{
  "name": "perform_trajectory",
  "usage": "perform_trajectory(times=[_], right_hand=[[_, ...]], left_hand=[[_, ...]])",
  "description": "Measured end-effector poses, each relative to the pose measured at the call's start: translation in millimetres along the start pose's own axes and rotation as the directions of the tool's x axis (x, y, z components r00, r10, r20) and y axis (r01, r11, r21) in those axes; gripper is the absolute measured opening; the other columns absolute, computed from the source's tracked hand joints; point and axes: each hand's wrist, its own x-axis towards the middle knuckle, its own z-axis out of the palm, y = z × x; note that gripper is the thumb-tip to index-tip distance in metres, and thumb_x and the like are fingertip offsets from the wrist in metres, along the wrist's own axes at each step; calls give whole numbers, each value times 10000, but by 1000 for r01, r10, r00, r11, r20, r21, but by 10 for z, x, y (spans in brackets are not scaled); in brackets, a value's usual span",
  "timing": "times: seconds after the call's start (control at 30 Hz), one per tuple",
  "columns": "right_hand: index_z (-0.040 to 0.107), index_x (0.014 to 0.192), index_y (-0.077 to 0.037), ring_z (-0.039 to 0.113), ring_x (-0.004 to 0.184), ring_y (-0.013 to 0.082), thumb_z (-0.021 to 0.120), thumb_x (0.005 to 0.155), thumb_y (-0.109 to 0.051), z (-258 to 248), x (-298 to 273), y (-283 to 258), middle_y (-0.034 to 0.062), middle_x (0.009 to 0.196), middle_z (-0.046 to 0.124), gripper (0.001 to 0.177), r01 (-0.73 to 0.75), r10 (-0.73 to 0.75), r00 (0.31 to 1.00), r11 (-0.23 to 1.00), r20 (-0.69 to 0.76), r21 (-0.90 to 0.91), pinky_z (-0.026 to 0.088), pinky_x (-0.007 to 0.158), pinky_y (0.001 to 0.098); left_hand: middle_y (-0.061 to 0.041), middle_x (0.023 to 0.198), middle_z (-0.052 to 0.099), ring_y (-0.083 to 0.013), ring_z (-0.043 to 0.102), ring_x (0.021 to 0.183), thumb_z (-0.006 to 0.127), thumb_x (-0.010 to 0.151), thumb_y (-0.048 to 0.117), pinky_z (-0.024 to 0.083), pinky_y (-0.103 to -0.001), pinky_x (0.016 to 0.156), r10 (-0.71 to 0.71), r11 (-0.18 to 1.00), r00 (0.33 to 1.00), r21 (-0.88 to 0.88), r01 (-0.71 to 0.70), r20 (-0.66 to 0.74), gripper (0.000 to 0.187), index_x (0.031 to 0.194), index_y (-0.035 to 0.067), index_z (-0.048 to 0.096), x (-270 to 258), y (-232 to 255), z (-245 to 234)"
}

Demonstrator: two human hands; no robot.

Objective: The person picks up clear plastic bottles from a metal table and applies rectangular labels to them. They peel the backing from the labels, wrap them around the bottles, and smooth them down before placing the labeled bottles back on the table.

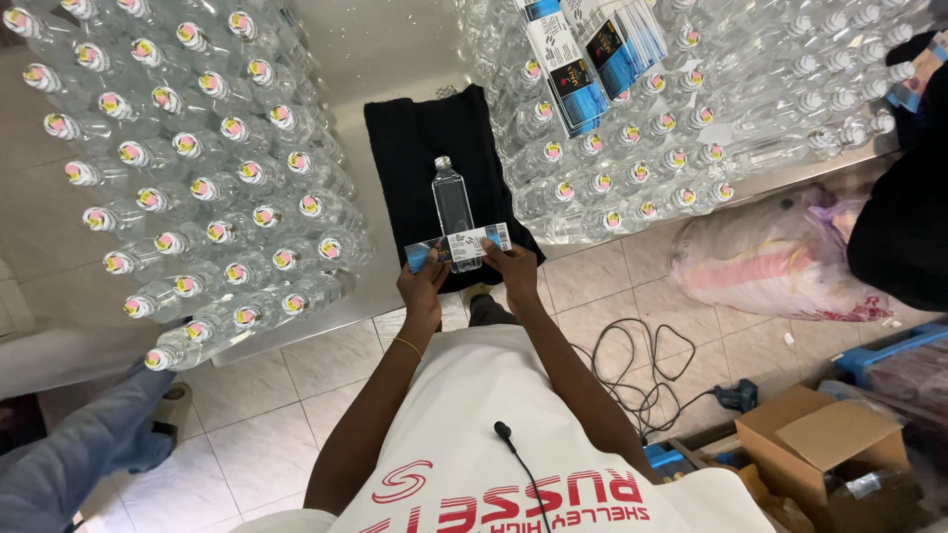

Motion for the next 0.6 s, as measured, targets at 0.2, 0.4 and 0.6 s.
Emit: perform_trajectory(times=[0.2,0.4,0.6], right_hand=[[829,1039,22,772,996,236,974,925,-339,7,26,63,148,893,740,405,-7,7,1000,1000,-22,1,651,957,431],[832,1083,12,772,993,235,965,940,-364,1,-2,41,172,900,738,425,2,-3,1000,1000,-4,-22,650,950,444],[834,1082,15,742,986,199,974,925,-344,38,-8,39,151,900,737,417,-8,8,1000,1000,-27,2,649,954,424]], left_hand=[[-100,1017,721,-277,785,974,895,969,123,680,-502,1023,-12,1000,998,-10,12,-56,369,1196,10,627,-98,77,72],[-111,990,732,-286,786,927,908,952,103,686,-529,1013,-14,999,998,-37,11,-62,361,1168,18,632,-47,28,35],[-129,980,727,-302,782,910,880,972,81,697,-542,1002,-3,1000,998,-31,2,-56,319,1143,3,622,-36,25,40]])
